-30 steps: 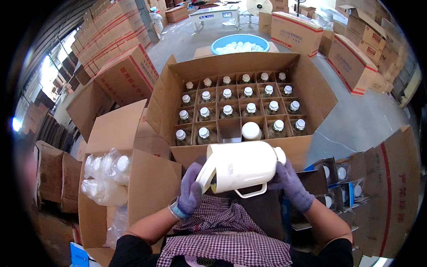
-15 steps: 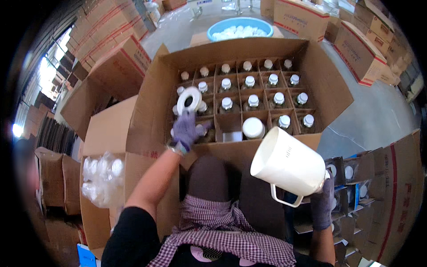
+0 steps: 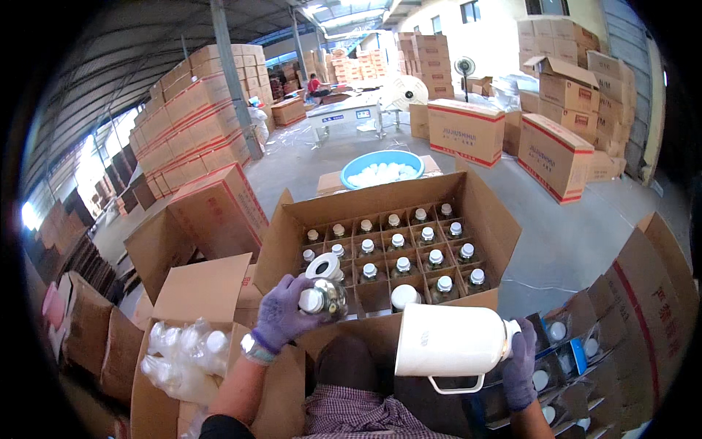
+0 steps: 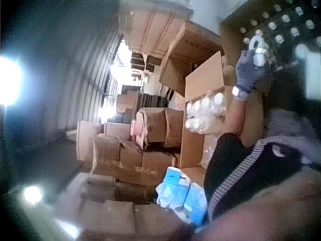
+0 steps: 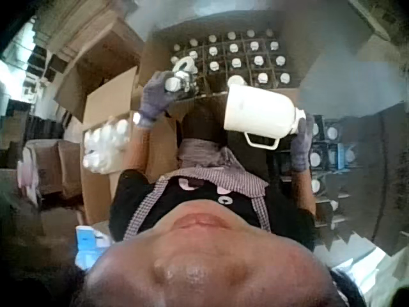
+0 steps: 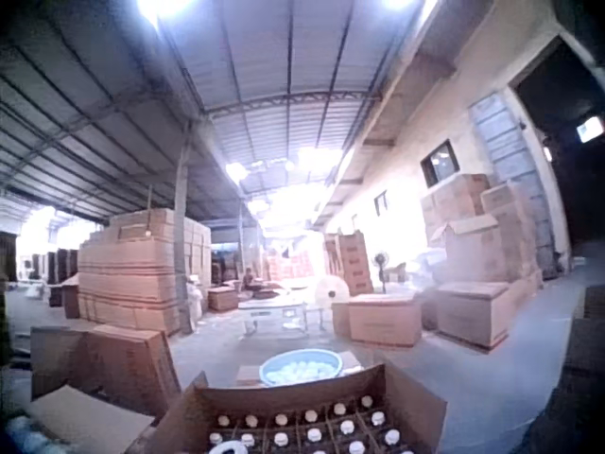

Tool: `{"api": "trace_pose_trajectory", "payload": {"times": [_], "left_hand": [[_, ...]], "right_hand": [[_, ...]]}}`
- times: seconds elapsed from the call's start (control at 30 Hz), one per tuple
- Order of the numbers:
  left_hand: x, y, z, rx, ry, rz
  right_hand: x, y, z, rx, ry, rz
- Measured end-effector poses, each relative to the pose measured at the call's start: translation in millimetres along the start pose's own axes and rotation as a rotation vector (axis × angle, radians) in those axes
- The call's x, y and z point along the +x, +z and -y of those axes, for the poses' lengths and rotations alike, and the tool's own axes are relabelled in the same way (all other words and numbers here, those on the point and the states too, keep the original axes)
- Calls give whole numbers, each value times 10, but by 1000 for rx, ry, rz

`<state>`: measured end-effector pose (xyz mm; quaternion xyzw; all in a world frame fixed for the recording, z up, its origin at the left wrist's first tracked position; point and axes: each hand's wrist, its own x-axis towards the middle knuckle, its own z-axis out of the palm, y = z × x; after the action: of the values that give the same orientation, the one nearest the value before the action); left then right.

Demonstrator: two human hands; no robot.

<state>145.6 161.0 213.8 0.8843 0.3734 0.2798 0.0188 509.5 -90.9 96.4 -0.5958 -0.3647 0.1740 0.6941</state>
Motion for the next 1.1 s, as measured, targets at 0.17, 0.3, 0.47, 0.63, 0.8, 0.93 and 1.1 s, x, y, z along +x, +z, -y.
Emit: {"api": "trace_pose_trajectory", "payload": {"times": [0.17, 0.3, 0.47, 0.63, 0.8, 0.93, 1.1], "left_hand": [[-587, -648, -563, -105, 207, 246], [-1287, -230, -703, -434, -86, 371], [-1805, -278, -328, 35, 236, 170], [-2423, 182, -146, -331, -142, 567], [-2040, 568, -469, -534, -295, 297], [-1547, 735, -404, -673, -109, -154], [-1145, 639, -386, -1143, -128, -188]], "right_hand": [[-31, 307, 485, 47, -86, 84], [-34, 683, 838, -86, -304, 477], [-34, 931, 733, -230, -152, 733], [-253, 1161, 46, -346, -78, 652], [-9, 898, -757, -491, 6, 731], [-213, 888, -130, 1, 157, 507], [-270, 985, 617, 194, -119, 288]]}}
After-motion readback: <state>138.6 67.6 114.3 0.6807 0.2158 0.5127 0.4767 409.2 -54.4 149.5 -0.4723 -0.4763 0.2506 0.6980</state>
